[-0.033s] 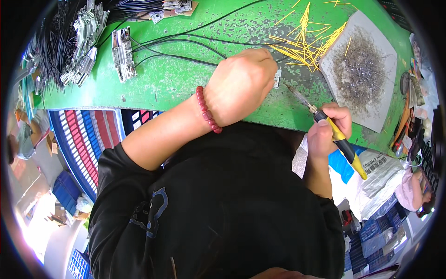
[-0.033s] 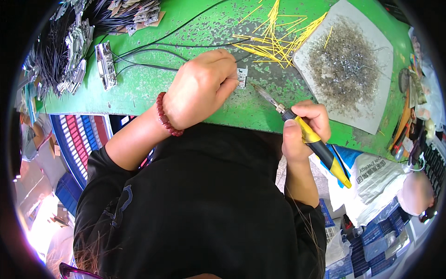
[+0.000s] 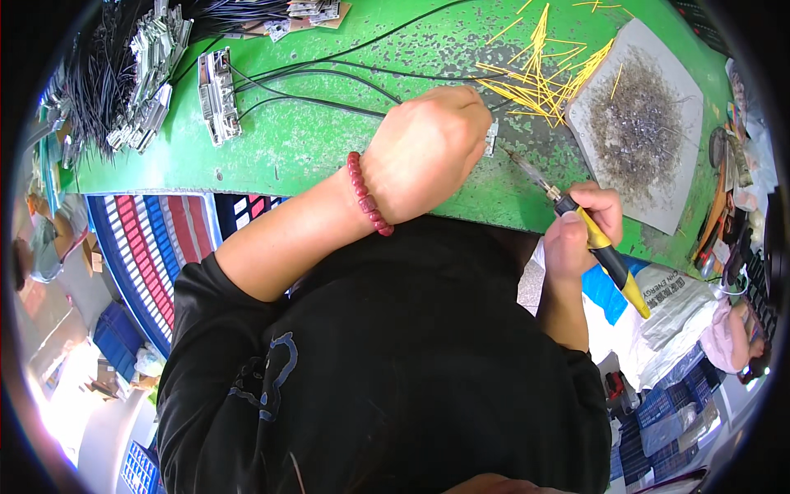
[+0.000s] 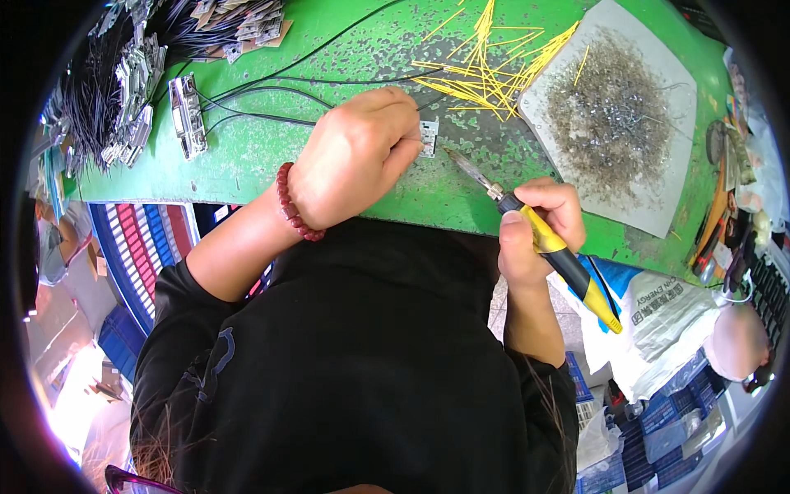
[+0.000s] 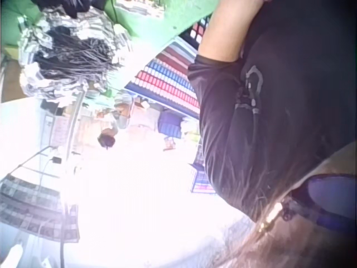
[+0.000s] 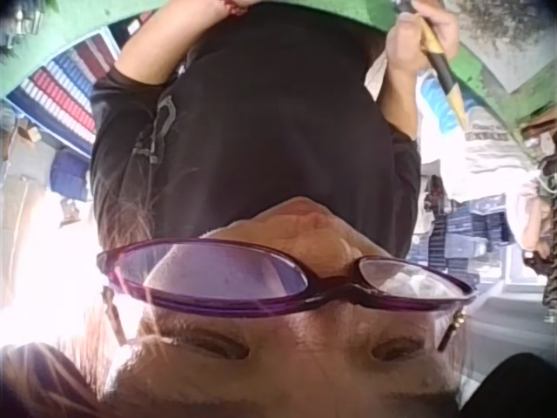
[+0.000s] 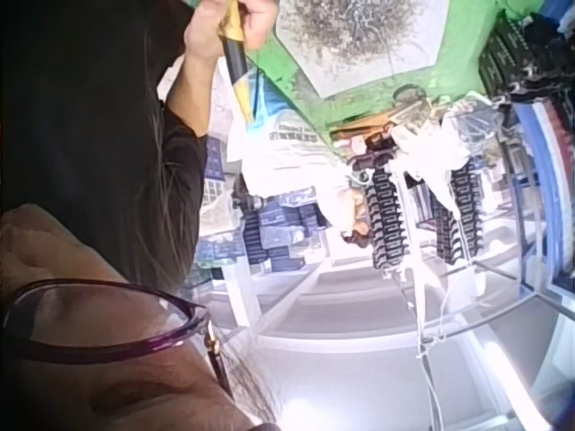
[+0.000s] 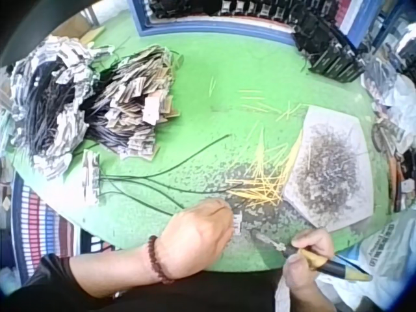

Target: Soldering wires onto a circuit board and installing it into a plastic toy component.

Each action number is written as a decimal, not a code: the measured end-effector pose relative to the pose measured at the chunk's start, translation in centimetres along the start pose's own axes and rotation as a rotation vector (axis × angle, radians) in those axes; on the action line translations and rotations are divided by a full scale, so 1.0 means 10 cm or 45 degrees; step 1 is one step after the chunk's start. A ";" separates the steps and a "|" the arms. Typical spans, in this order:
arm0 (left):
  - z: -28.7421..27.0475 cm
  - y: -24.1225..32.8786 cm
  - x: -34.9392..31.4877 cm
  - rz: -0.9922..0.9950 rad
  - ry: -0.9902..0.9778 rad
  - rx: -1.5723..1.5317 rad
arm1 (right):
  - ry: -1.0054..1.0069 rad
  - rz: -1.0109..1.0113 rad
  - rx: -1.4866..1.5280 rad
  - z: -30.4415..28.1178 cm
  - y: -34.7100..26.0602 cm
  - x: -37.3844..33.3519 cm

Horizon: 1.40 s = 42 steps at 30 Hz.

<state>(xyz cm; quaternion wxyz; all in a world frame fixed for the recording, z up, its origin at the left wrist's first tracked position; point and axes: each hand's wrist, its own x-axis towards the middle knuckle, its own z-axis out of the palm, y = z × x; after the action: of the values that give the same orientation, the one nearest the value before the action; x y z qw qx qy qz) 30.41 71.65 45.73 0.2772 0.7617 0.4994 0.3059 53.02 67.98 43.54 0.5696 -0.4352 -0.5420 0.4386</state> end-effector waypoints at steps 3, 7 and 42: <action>-0.01 0.01 0.02 -0.038 -0.057 0.020 | -0.032 0.003 -0.055 -0.01 -0.01 0.00; -0.04 0.00 0.06 -0.040 -0.112 0.052 | -0.027 0.004 -0.078 0.03 -0.02 0.01; -0.13 0.03 0.15 -0.049 -0.275 0.186 | -0.153 0.062 -0.493 0.35 -0.08 0.59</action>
<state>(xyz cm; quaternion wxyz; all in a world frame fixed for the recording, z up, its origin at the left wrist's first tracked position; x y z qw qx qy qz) 30.11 73.06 47.08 0.2789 0.7987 0.5021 0.1795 49.72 73.64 45.86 0.4312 -0.5227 -0.6384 0.3651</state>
